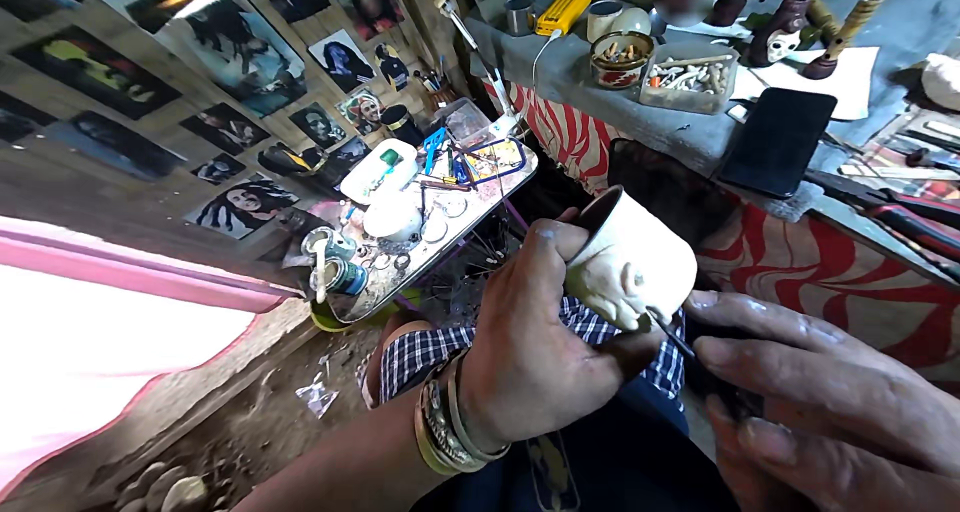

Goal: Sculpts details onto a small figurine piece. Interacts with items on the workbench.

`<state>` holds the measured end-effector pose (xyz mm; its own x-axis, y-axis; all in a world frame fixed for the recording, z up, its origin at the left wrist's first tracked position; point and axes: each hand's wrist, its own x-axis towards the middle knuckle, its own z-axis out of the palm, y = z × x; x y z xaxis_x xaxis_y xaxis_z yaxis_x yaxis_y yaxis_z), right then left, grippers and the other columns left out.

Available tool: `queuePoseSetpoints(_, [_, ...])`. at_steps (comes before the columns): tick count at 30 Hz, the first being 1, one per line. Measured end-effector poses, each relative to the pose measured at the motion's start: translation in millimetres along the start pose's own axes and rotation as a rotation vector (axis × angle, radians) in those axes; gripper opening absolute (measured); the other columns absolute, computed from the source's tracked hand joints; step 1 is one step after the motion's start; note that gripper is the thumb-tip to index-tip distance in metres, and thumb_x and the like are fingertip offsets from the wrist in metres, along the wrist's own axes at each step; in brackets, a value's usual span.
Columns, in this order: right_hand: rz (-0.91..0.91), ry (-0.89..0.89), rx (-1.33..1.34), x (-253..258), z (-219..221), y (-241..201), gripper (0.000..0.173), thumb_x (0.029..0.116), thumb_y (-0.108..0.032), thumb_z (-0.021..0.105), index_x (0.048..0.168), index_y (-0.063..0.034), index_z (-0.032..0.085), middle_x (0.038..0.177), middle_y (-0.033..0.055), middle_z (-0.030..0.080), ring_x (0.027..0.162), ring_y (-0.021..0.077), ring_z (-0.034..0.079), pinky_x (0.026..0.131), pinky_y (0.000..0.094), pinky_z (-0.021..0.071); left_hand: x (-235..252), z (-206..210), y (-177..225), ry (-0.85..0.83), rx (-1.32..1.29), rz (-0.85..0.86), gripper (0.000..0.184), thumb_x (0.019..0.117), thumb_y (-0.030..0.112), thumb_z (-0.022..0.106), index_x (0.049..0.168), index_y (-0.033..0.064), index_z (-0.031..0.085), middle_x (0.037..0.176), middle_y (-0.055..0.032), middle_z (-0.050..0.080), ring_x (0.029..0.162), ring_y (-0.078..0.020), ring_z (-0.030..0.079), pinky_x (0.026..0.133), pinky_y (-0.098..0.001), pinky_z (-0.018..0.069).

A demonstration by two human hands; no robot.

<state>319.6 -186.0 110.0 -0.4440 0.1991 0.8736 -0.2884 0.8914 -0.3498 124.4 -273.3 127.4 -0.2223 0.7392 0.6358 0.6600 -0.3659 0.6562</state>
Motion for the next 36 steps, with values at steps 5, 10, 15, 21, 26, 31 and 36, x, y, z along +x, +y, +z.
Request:
queuePoseSetpoints(5, [-0.003,0.006,-0.05,1.2,2.2,-0.6,0.01,0.093,-0.003,0.069,0.099,-0.0061,0.061,0.114,0.0098,0.072,0.121,0.0286,0.067,0.103,0.0419,0.059,-1.7,-0.1,-1.0,-0.004,-0.006,0.015,0.055,0.0808,0.027,0.084,0.119,0.0068,0.051,0.103,-0.002,0.067,0.097,-0.0058,0.068,0.084,-0.025,0.0604])
queuePoseSetpoints(10, [0.009,0.009,-0.035,0.1,3.2,0.7,0.009,0.0946,-0.006,0.069,0.1,-0.0072,0.062,0.114,0.0086,0.073,0.12,0.0269,0.068,0.103,0.0407,0.0586,-1.9,-1.3,-1.4,-0.023,-0.019,0.001,0.054,0.0802,0.026,0.084,0.118,0.0073,0.051,0.102,-0.0009,0.067,0.095,-0.0051,0.068,0.082,-0.0244,0.061])
queuePoseSetpoints(15, [0.0,0.001,-0.006,1.0,0.3,-0.7,0.01,0.0931,-0.003,0.069,0.099,-0.0058,0.061,0.113,0.0098,0.072,0.121,0.0283,0.067,0.103,0.0415,0.059,-0.8,-2.4,0.1,-0.03,-0.035,-0.005,0.054,0.0811,0.027,0.085,0.119,0.0068,0.052,0.102,-0.0013,0.067,0.095,-0.0055,0.068,0.083,-0.0251,0.0612])
queuePoseSetpoints(21, [0.007,0.003,-0.028,2.1,1.3,-0.7,0.009,0.094,-0.004,0.069,0.099,-0.0068,0.062,0.112,0.0088,0.073,0.119,0.027,0.068,0.103,0.0406,0.059,-1.2,-2.2,0.0,-0.033,-0.019,-0.002,0.055,0.0799,0.025,0.085,0.119,0.007,0.051,0.102,-0.0011,0.067,0.095,-0.0052,0.068,0.083,-0.0247,0.061])
queuePoseSetpoints(26, [0.019,0.019,-0.006,-0.7,0.9,0.5,0.009,0.0939,-0.005,0.069,0.1,-0.0068,0.061,0.113,0.0083,0.072,0.119,0.0266,0.068,0.102,0.0409,0.0596,-1.0,-1.3,0.0,-0.037,-0.015,-0.005,0.054,0.0799,0.025,0.085,0.118,0.0075,0.052,0.101,-0.0006,0.067,0.094,-0.0052,0.068,0.082,-0.0244,0.0612])
queuePoseSetpoints(31, [0.026,0.059,0.028,-4.9,-1.3,-2.4,0.009,0.0921,-0.004,0.068,0.097,-0.0057,0.061,0.112,0.01,0.072,0.12,0.0303,0.068,0.1,0.0452,0.0619,0.3,-1.2,2.6,-0.042,-0.017,-0.008,0.056,0.08,0.024,0.086,0.12,0.0053,0.052,0.103,-0.0024,0.068,0.096,-0.0069,0.069,0.084,-0.0256,0.0616])
queuePoseSetpoints(36, [0.039,0.04,0.04,-5.1,-2.4,-4.4,0.011,0.0911,-0.002,0.07,0.096,-0.0044,0.06,0.11,0.0124,0.073,0.119,0.0328,0.069,0.1,0.0469,0.0621,1.5,-1.5,2.8,-0.032,0.017,0.01,0.056,0.0792,0.024,0.087,0.119,0.0055,0.053,0.103,-0.0022,0.067,0.096,-0.007,0.069,0.084,-0.0255,0.0616])
